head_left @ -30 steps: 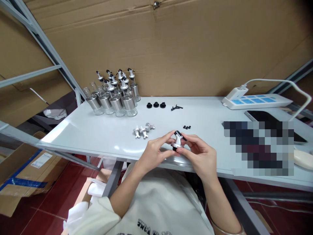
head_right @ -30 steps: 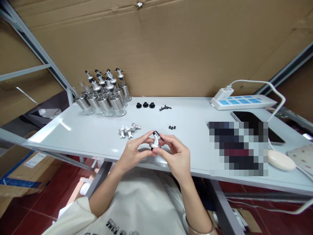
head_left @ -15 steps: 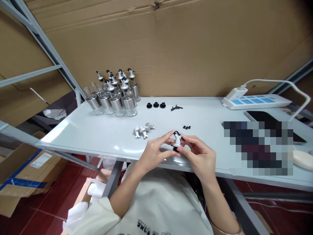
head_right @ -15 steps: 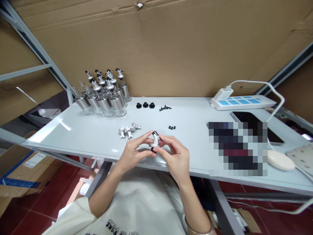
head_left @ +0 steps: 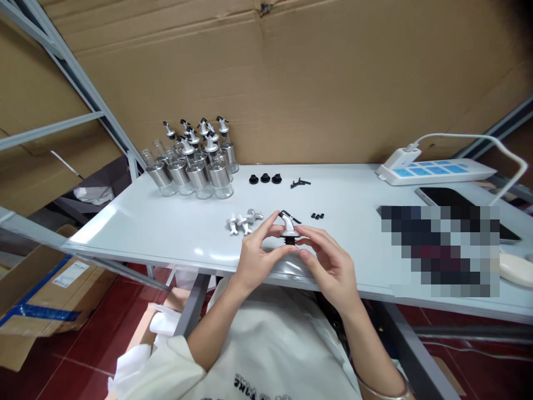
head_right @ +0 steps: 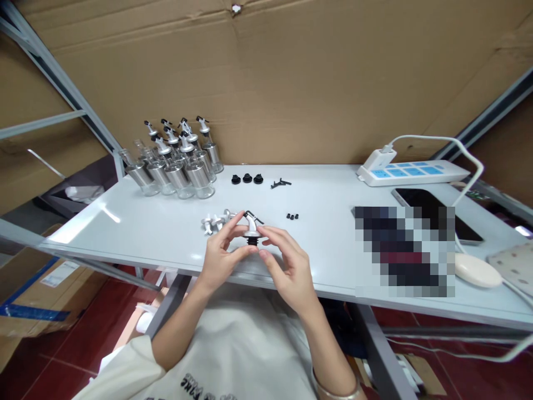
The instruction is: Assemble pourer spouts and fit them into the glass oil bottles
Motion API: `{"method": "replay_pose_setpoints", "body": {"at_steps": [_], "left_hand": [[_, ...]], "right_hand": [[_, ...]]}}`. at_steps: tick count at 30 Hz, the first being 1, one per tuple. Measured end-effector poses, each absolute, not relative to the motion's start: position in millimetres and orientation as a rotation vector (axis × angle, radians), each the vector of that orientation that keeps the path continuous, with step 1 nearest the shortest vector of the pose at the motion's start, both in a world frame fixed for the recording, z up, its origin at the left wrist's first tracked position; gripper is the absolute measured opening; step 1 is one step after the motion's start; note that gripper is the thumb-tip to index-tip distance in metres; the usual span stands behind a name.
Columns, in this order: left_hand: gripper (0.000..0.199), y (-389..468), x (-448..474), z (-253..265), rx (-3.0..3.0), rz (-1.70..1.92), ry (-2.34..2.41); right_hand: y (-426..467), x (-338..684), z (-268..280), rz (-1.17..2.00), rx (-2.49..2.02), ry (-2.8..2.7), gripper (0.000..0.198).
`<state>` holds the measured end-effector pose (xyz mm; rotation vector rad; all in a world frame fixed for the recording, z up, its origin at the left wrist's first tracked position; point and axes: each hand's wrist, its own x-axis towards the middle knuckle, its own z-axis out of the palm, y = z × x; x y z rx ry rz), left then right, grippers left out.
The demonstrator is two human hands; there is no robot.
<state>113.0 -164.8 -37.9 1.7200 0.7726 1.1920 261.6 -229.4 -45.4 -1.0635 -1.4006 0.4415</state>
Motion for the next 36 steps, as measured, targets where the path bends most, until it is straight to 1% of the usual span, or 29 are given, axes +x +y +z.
{"method": "replay_pose_setpoints", "body": {"at_steps": [2, 4, 6, 8, 13, 19, 25, 32, 36], "left_hand": [[0.071, -164.6, 112.8, -38.7, 1.709, 1.214, 0.741], [0.057, -164.6, 112.3, -37.7, 1.748, 1.213, 0.691], [0.041, -164.9, 111.7, -35.3, 1.823, 1.212, 0.644], [0.035, -165.4, 111.0, -32.6, 1.891, 1.208, 0.603], [0.033, -166.4, 110.5, -29.3, 1.960, 1.189, 0.582], [0.028, -165.6, 112.1, -30.6, 1.922, 1.209, 0.613], [0.022, -165.7, 112.3, -30.2, 1.903, 1.199, 0.612], [0.019, -164.5, 110.3, -29.6, 1.980, 1.246, 0.578], [0.020, -164.5, 111.8, -30.2, 2.040, 1.330, 0.569]], "right_hand": [[-229.1, 260.9, -46.5, 0.439, -1.070, -1.398, 0.036], [-228.5, 260.1, -47.1, 0.434, -1.092, -1.383, 0.038], [-228.0, 259.6, -47.1, 0.428, -1.106, -1.362, 0.036], [-227.6, 259.6, -46.7, 0.429, -1.101, -1.336, 0.032], [-227.8, 260.3, -47.3, 0.447, -1.067, -1.288, 0.032], [-228.1, 258.4, -45.2, 0.434, -1.047, -1.311, 0.038], [-227.1, 257.6, -44.5, 0.482, -1.067, -1.275, 0.026], [-228.0, 259.9, -47.0, 0.465, -1.097, -1.335, 0.025], [-228.4, 259.4, -47.2, 0.429, -1.094, -1.361, 0.027]]}}
